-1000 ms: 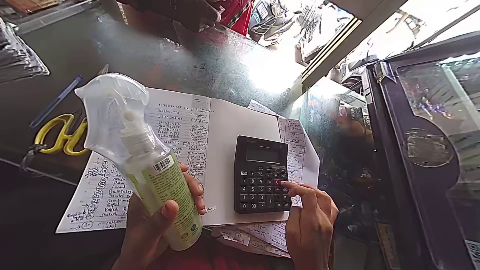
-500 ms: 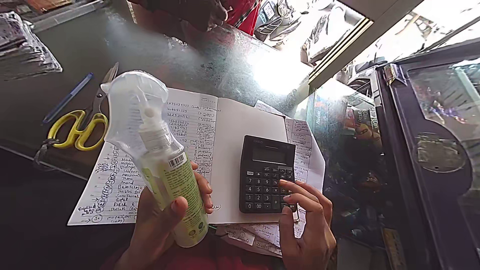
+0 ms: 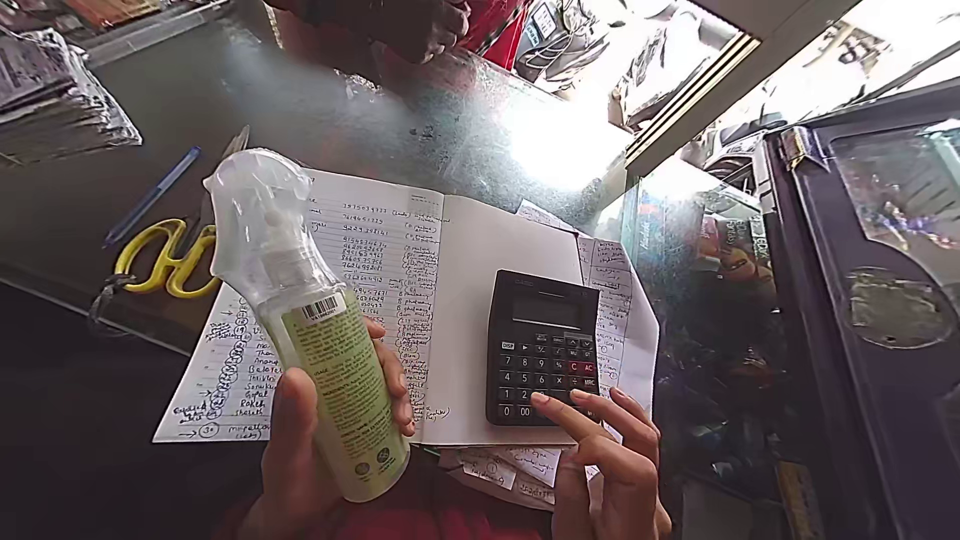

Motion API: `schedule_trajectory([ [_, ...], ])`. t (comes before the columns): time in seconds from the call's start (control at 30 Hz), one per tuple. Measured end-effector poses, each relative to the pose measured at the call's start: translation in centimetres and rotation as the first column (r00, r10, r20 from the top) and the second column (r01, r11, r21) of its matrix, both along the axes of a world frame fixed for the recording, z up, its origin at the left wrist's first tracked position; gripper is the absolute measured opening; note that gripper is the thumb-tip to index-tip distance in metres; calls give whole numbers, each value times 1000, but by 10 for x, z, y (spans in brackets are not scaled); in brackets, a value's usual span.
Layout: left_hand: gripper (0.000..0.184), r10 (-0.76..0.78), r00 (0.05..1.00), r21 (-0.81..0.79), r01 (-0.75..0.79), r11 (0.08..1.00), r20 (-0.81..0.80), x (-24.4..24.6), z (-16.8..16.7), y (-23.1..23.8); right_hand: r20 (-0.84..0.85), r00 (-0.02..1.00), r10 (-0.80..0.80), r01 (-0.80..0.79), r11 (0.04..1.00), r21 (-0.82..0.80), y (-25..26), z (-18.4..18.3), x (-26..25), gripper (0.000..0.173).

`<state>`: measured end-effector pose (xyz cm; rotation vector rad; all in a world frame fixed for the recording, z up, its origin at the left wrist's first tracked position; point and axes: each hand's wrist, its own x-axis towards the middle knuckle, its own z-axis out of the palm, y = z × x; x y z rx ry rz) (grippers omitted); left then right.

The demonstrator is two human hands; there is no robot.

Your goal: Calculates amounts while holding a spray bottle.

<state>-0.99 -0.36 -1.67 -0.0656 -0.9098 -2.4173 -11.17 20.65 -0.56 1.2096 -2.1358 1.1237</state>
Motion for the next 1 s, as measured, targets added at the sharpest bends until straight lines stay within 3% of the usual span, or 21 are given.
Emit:
schedule_trajectory([
  [0.17,57,9,1000,-13,-9,1000,10,0,0,0,-24,986,-165,165,986,-5,10,2,-7,13],
  [0.33,57,22,999,-23,-21,1000,31,-1,1,1,-6,989,-148,146,961,237,7,7,-6,22],
  [0.47,56,28,999,-28,-27,999,17,0,-1,1,12,986,-169,163,967,197,7,13,-14,21],
  [0.6,57,32,999,-36,-31,999,25,-1,-1,1,12,984,-179,169,948,271,-2,7,-16,25],
  [0.77,57,62,997,-60,-59,996,54,-2,0,2,-13,981,-192,188,945,269,-4,7,-17,25],
  [0.9,58,70,996,-58,-66,996,63,-2,0,2,75,971,-228,219,970,105,11,6,-22,18],
  [1.0,58,65,996,-69,-60,996,66,-1,1,2,94,968,-232,225,971,80,22,3,-25,18],
])
